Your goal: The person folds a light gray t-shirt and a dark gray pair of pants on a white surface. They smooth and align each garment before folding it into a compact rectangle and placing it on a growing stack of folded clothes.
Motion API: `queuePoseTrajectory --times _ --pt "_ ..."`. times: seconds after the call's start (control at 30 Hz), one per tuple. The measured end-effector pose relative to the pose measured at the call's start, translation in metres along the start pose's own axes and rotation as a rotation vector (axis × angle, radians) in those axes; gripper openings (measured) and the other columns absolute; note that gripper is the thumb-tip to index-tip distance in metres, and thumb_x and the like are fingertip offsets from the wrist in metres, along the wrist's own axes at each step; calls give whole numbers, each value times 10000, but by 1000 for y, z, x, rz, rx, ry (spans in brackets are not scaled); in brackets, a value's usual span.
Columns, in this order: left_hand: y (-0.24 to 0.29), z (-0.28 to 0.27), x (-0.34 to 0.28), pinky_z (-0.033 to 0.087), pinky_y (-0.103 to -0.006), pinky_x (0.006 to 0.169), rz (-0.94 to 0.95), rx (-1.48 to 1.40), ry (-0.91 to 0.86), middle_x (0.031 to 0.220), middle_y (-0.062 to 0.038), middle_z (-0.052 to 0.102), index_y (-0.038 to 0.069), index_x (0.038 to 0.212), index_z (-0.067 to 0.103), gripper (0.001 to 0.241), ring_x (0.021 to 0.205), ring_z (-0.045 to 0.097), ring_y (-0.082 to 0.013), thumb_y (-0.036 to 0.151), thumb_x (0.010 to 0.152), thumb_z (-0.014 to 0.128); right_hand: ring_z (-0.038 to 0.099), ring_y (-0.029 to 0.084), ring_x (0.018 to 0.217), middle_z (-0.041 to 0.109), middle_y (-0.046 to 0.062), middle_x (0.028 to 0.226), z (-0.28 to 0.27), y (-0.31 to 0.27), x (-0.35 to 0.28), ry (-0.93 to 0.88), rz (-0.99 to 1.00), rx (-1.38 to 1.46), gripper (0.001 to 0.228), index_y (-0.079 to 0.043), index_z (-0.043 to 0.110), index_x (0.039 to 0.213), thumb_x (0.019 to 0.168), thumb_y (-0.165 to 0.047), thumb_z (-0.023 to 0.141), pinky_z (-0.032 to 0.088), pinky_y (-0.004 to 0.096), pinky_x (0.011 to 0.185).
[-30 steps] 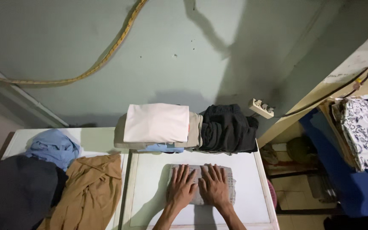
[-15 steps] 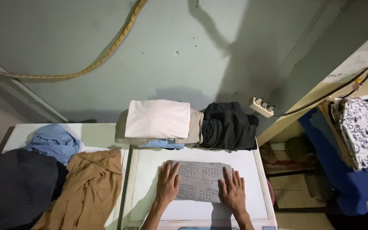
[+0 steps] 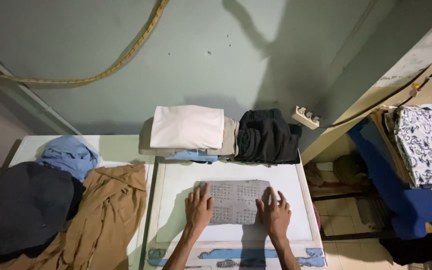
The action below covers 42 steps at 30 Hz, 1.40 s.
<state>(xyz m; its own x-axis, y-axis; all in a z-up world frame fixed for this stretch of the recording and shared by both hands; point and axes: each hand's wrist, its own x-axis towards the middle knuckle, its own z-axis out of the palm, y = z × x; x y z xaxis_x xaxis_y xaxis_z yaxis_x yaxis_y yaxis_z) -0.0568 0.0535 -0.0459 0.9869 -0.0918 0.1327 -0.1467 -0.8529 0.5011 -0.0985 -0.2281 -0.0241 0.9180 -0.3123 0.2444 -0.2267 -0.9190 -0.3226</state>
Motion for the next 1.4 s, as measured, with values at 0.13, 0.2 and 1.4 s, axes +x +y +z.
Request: queuePoseTrajectory --times 0.13,0.2,1.4 --pt "-7 9 -7 486 -524 893 -92 -46 -50 1263 -243 547 140 1585 340 687 1031 593 -373 338 987 613 633 395 1073 592 265 1258 -14 -7 3 -236 218 118 850 -133 421 1533 852 -560 698 578 491 796" --pt "-9 17 -11 509 -506 878 -73 -67 -26 1270 -248 555 138 1602 329 684 1024 611 -396 286 995 607 660 403 1049 643 230 1186 -17 -8 -1 -216 249 204 747 -151 491 1494 880 -523 697 576 491 822" --pt "2 5 -18 -96 -844 1090 127 89 188 1651 -137 302 234 1440 577 448 1563 129 -407 366 1013 538 237 385 1538 252 166 1692 22 -2 -2 -197 -141 69 544 -317 444 1548 1036 -501 425 154 586 1220"
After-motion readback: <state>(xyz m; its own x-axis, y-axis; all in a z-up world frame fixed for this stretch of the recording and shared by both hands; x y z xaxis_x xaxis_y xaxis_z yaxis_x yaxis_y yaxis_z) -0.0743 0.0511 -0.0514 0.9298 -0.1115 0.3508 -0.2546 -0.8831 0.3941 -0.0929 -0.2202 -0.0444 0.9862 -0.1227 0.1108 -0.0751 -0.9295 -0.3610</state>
